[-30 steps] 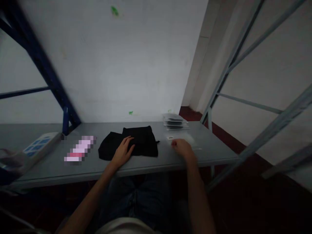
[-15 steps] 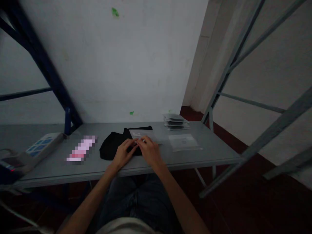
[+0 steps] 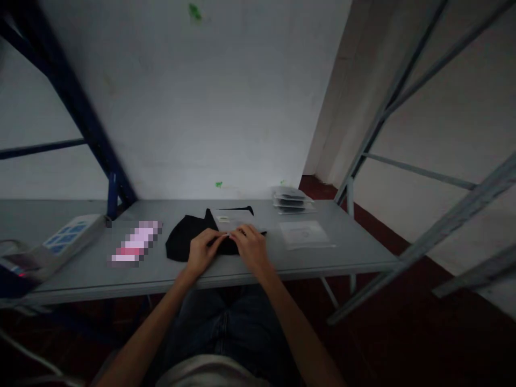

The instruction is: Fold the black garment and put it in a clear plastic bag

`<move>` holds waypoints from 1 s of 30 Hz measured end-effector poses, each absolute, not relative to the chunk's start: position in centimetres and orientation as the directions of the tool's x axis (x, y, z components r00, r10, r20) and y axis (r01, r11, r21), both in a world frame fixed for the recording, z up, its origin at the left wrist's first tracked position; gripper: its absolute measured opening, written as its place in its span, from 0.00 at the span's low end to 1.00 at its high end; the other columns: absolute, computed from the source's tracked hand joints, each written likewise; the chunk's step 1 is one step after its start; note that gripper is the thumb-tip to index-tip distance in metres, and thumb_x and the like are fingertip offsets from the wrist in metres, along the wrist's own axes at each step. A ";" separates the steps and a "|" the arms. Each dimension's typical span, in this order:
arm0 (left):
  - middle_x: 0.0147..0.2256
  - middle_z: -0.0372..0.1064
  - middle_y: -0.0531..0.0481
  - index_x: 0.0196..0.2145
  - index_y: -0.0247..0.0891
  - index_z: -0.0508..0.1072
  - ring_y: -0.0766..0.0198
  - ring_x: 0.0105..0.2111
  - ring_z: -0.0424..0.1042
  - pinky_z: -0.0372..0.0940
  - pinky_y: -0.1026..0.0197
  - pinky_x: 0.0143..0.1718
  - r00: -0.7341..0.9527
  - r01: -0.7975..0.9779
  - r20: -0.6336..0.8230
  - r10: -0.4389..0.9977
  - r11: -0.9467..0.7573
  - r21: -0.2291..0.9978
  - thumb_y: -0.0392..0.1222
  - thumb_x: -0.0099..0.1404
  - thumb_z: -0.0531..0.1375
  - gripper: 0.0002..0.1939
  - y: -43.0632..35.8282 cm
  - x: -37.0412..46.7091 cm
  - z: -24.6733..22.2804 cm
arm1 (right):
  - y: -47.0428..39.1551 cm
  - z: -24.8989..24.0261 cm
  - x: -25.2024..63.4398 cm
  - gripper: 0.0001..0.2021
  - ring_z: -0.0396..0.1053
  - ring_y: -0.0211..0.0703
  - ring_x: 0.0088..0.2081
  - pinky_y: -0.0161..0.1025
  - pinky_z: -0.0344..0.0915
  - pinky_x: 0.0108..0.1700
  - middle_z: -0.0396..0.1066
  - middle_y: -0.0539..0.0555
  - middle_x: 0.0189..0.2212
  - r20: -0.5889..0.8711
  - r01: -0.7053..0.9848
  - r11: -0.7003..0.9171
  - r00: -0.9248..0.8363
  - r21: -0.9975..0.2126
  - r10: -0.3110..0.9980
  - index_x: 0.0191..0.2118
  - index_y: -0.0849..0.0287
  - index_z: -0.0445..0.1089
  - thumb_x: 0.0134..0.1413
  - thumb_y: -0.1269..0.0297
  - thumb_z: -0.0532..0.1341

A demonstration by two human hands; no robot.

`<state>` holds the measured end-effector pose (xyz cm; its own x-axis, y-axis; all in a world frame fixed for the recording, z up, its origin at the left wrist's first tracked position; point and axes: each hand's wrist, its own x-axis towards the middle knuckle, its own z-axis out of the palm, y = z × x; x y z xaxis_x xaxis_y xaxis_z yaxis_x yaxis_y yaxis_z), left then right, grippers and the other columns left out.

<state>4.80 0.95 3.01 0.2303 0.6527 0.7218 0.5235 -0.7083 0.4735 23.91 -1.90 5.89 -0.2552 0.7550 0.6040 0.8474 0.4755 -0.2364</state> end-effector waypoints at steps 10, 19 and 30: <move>0.36 0.78 0.48 0.39 0.41 0.78 0.61 0.37 0.77 0.71 0.59 0.41 0.081 0.498 0.788 0.610 -0.710 0.498 0.46 0.74 0.59 0.10 0.3 5.0 4.1 | -1.0 6.4 26.1 0.13 0.70 0.46 0.49 0.40 0.65 0.53 0.76 0.55 0.44 0.627 0.872 0.424 -0.191 -0.245 0.755 0.46 0.51 0.79 0.72 0.59 0.55; 0.34 0.76 0.50 0.37 0.40 0.76 0.62 0.34 0.75 0.69 0.61 0.38 -0.112 0.564 0.772 0.626 -0.599 0.568 0.48 0.73 0.58 0.11 0.4 4.7 4.2 | -0.7 7.3 30.1 0.14 0.69 0.47 0.49 0.40 0.64 0.52 0.75 0.55 0.42 0.658 0.908 0.321 -0.071 -0.268 0.750 0.44 0.53 0.79 0.72 0.58 0.56; 0.38 0.74 0.48 0.41 0.39 0.77 0.62 0.38 0.75 0.69 0.64 0.35 -0.135 0.541 0.706 0.695 -0.546 0.640 0.50 0.73 0.58 0.13 0.3 4.5 4.5 | -0.3 6.9 31.2 0.11 0.73 0.45 0.43 0.39 0.66 0.45 0.76 0.55 0.43 0.693 0.888 0.318 0.000 -0.331 0.721 0.43 0.53 0.79 0.70 0.60 0.58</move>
<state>4.47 0.32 4.51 -0.1348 0.6950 0.7063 0.5410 -0.5455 0.6400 31.18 -0.30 6.87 -0.0001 0.7206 0.6934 0.8884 0.3184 -0.3307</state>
